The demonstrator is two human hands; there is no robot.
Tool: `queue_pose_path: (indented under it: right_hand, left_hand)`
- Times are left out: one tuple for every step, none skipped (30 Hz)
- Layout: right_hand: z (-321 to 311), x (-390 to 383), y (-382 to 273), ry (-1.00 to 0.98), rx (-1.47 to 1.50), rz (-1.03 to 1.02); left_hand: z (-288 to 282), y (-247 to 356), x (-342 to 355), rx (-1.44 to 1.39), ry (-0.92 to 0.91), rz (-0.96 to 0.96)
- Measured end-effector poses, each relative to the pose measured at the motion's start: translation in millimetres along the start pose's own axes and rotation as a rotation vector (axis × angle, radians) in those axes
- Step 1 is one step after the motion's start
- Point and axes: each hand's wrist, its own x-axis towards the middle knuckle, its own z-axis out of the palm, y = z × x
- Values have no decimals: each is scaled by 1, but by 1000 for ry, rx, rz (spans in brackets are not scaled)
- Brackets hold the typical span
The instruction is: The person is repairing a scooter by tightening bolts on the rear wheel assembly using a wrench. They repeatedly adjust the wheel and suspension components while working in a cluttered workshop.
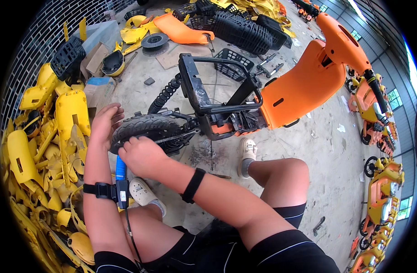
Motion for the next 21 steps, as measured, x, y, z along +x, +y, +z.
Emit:
queue_pose_path:
  right_hand:
    - [15,-5,-2,-28,-10,-2]
    - [24,-7,-5,-74,-21,-7]
    - [33,-9,-6,-52,-28,-4]
    - [40,-12,-6,-30,-35,0]
    - [42,-14,-8,-14,-34,-2]
    - [44,-15,-9,-33,-31,-9]
    - [45,-15,-7,-52,-30,-15]
    - [45,-16,-6,-72,-36,-21]
    - [46,-22,-10,-69,-44,-38]
    - [51,-32,-15,-145,-6,-47]
    - [57,-45,-17,-221,23,-54]
    - [64,-57,-17,-295,57,-63]
    - [70,-69,-13,-324,40,-114]
    - [78,-84,-6,-355,24,-161]
    - [87,-98,3,-387,4,-202]
    - [98,-108,12,-407,-39,-234]
    - [110,-116,21,-425,-81,-266]
    - [114,-118,25,-443,-122,-302]
    - [120,-118,28,-468,-186,-316]
    - [125,-119,35,-442,-150,-298]
    - [131,-122,43,-417,-114,-277]
  left_hand:
    - [-5,5,-1,34,7,13]
    - [-8,6,-3,56,17,21]
    - [-10,6,-6,78,28,31]
    - [-10,8,-9,100,38,41]
    - [-11,6,-13,120,47,44]
    - [-12,4,-14,144,42,60]
    - [-13,2,-13,169,36,75]
    - [-12,2,-13,190,25,93]
    - [-11,2,-15,213,40,87]
    - [-12,0,-16,241,32,83]
    - [-11,-3,-13,265,17,83]
    - [-9,-1,-15,293,8,82]
    - [-6,2,-18,312,5,101]
    - [0,2,-20,328,-12,103]
    - [7,2,-21,343,-35,106]
    - [11,3,-22,361,-54,110]
    - [14,2,-22,379,-79,127]
    - [13,1,-22,382,-90,130]
    - [13,0,-21,386,-102,132]
    - [13,-3,-19,386,-116,131]
    - [15,-2,-20,397,-125,130]
